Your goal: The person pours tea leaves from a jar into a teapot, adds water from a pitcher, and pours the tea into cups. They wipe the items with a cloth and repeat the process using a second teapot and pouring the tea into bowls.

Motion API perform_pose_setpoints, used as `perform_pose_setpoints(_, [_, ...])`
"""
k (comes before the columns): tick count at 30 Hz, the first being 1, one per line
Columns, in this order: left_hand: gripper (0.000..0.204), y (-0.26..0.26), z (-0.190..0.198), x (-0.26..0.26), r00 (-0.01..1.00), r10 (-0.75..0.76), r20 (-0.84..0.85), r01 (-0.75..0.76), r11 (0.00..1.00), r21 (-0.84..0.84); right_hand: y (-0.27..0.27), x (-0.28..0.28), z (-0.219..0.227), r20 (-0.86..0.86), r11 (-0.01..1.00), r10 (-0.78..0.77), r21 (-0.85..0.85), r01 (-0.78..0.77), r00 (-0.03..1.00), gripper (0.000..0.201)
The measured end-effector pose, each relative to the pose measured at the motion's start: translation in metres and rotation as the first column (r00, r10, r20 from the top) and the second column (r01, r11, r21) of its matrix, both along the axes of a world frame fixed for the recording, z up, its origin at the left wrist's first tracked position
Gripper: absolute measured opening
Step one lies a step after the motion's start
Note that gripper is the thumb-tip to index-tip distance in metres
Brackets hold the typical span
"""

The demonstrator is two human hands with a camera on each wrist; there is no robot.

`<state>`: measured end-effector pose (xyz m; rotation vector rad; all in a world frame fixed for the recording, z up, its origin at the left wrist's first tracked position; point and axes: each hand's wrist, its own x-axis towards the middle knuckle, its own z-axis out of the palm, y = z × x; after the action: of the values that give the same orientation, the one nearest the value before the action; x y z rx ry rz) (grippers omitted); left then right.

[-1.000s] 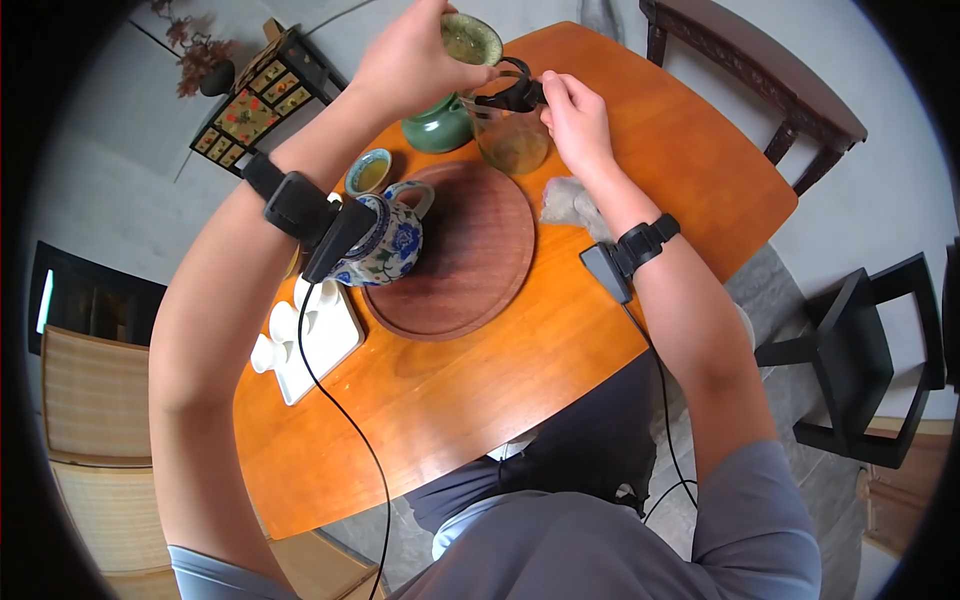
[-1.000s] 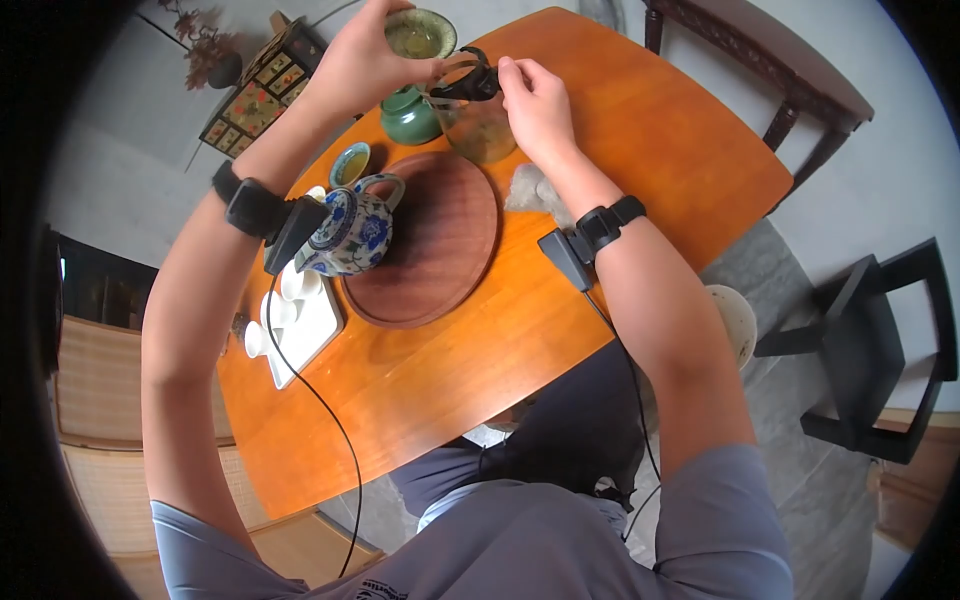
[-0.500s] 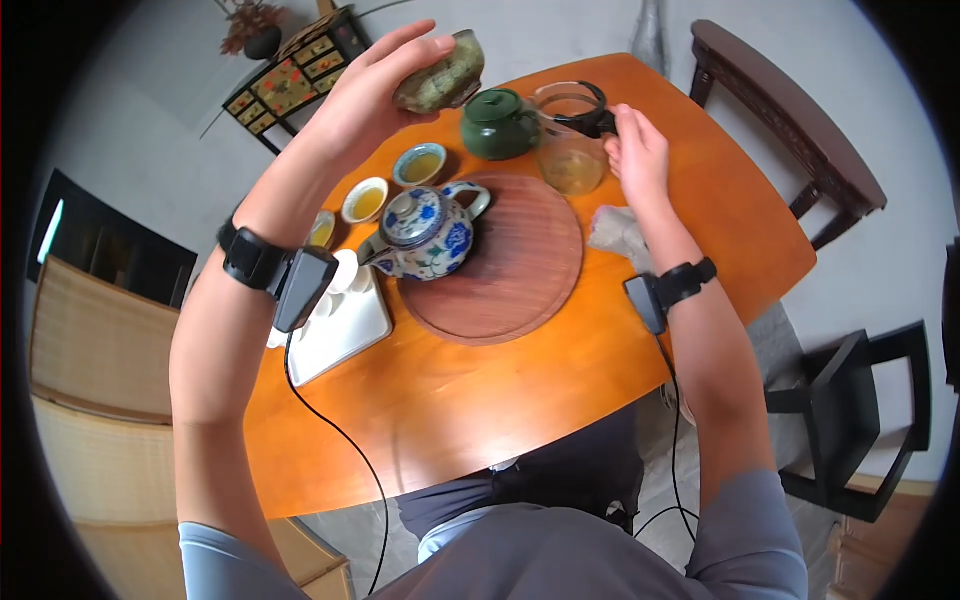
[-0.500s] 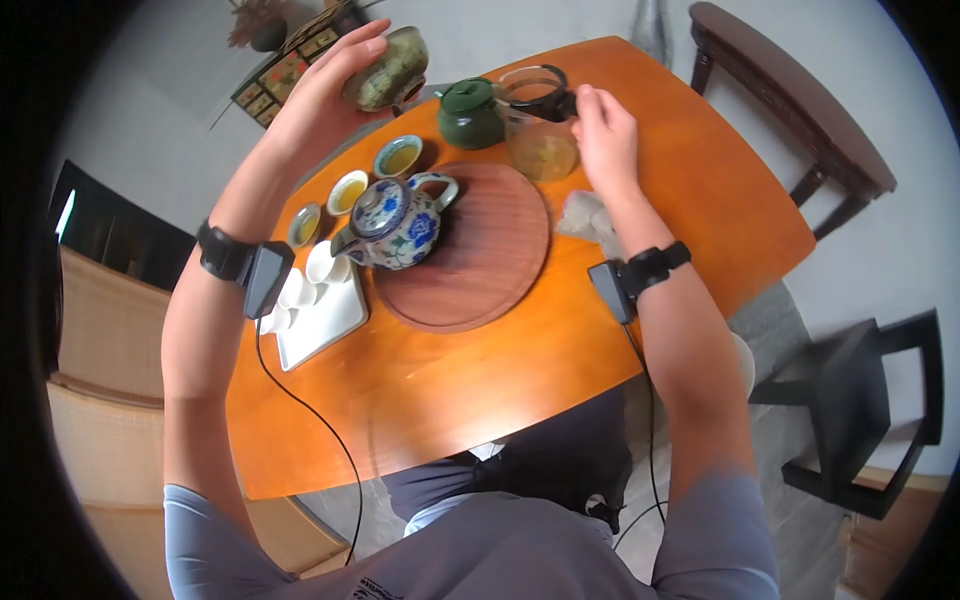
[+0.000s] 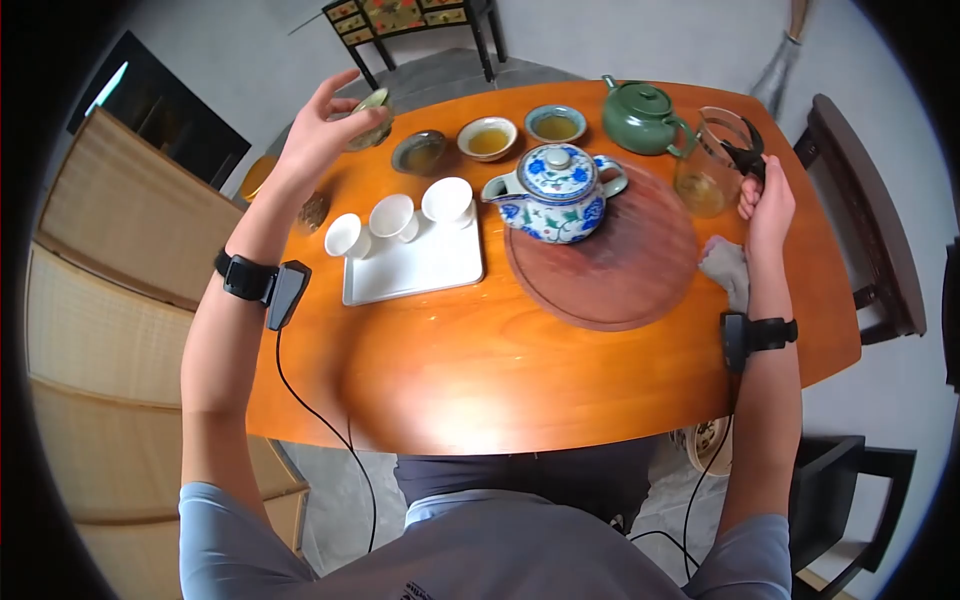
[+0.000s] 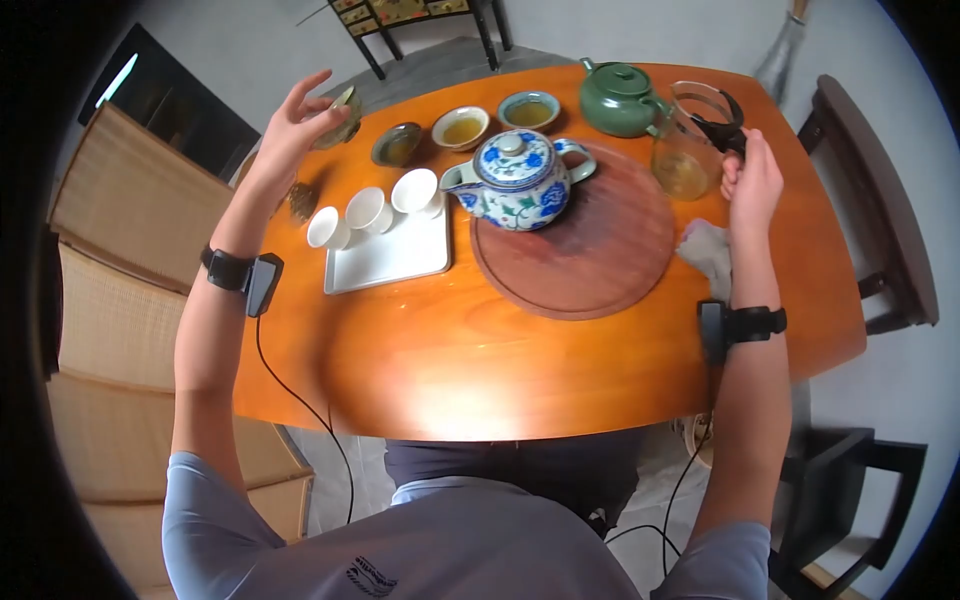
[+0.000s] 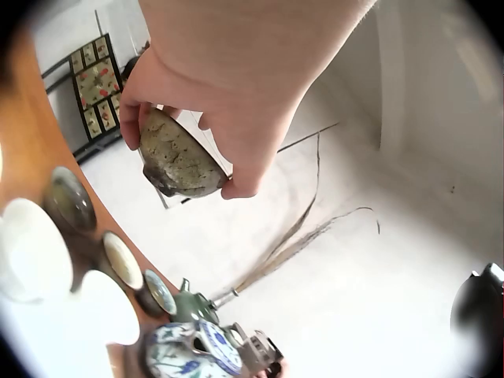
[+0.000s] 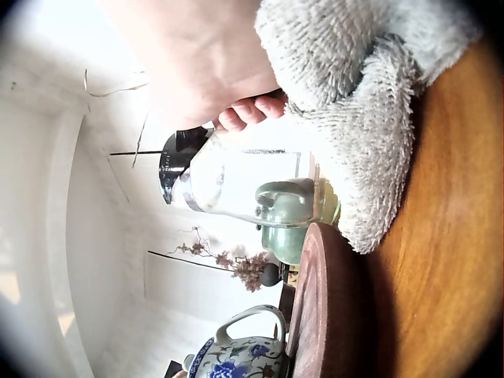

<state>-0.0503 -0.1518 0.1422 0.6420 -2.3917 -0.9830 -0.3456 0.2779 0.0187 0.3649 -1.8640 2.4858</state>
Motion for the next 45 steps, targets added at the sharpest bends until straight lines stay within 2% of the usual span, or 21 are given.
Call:
perform_pose_setpoints(6, [0.09,-0.05,-0.036,0.035,0.979,0.161,0.126,-0.166,0.986,0.033,0.001,-0.003,-0.002,-0.025,0.999,-0.031,0.006,0.031,0.999,0.04])
perform_pose_setpoints(10, [0.091,-0.077,-0.071,0.037,0.968,0.174,0.183,-0.173,0.985,-0.02,0.0,-0.001,-0.002,-0.045,1.0,-0.016,-0.01,0.016,0.999,0.04])
perform_pose_setpoints(12, [0.092,-0.082,-0.079,0.035,0.948,0.189,0.257,-0.174,0.981,-0.082,0.002,-0.003,-0.003,-0.046,1.0,-0.008,-0.009,0.007,0.999,0.04])
perform_pose_setpoints(15, [0.092,-0.085,-0.089,0.028,0.942,0.201,0.268,-0.173,0.977,-0.123,0.001,-0.005,-0.005,-0.039,1.0,-0.011,-0.014,0.01,0.999,0.04])
perform_pose_setpoints(19, [0.092,-0.09,-0.098,0.017,0.935,0.193,0.297,-0.165,0.979,-0.116,0.002,-0.005,-0.006,-0.036,1.0,-0.012,-0.015,0.011,0.999,0.04])
perform_pose_setpoints(22, [0.09,-0.079,-0.094,0.014,0.942,0.17,0.289,-0.139,0.982,-0.126,0.003,-0.005,-0.006,-0.042,1.0,-0.006,-0.019,0.005,0.999,0.04])
perform_pose_setpoints(28, [0.085,-0.073,-0.088,0.009,0.908,0.149,0.39,-0.089,0.982,-0.168,0.002,-0.005,-0.006,-0.039,1.0,-0.015,-0.013,0.015,0.999,0.039])
perform_pose_setpoints(31, [0.082,-0.073,-0.087,0.003,0.878,0.156,0.452,-0.041,0.966,-0.254,0.002,-0.005,-0.006,-0.039,1.0,-0.017,-0.019,0.016,0.999,0.039])
perform_pose_setpoints(33, [0.077,-0.064,-0.086,-0.004,0.896,0.148,0.418,0.042,0.91,-0.412,0.004,-0.006,-0.005,-0.037,1.0,0.0,-0.006,-0.001,0.999,0.036])
perform_pose_setpoints(34, [0.077,-0.058,-0.083,-0.009,0.897,0.146,0.418,0.045,0.91,-0.413,0.005,-0.006,-0.006,-0.035,1.0,0.021,0.006,-0.02,0.999,0.034])
perform_pose_setpoints(36, [0.073,-0.045,-0.076,-0.018,0.916,-0.037,0.399,0.216,0.884,-0.415,0.005,-0.004,-0.004,-0.038,1.0,0.02,0.003,-0.02,0.999,0.034])
perform_pose_setpoints(39, [0.067,-0.031,-0.07,-0.033,0.894,-0.088,0.439,0.282,0.873,-0.398,0.003,-0.002,-0.003,-0.037,1.0,0.016,-0.004,-0.016,0.999,0.034])
perform_pose_setpoints(40, [0.067,-0.03,-0.07,-0.038,0.895,-0.089,0.437,0.282,0.872,-0.4,0.003,-0.001,-0.003,-0.034,1.0,0.008,-0.006,-0.009,0.999,0.034])
perform_pose_setpoints(42, [0.071,-0.028,-0.071,-0.05,0.89,-0.132,0.436,0.264,0.93,-0.257,0.002,0.0,-0.003,-0.037,1.0,0.001,-0.012,-0.001,0.999,0.036])
perform_pose_setpoints(43, [0.071,-0.028,-0.073,-0.054,0.89,-0.137,0.435,0.269,0.928,-0.259,0.002,0.0,-0.002,-0.036,1.0,-0.005,-0.016,0.005,0.999,0.038])
perform_pose_setpoints(45, [0.085,-0.029,-0.076,-0.06,0.882,-0.139,0.45,0.266,0.935,-0.233,0.002,0.001,-0.001,-0.032,1.0,-0.01,-0.025,0.009,0.999,0.038])
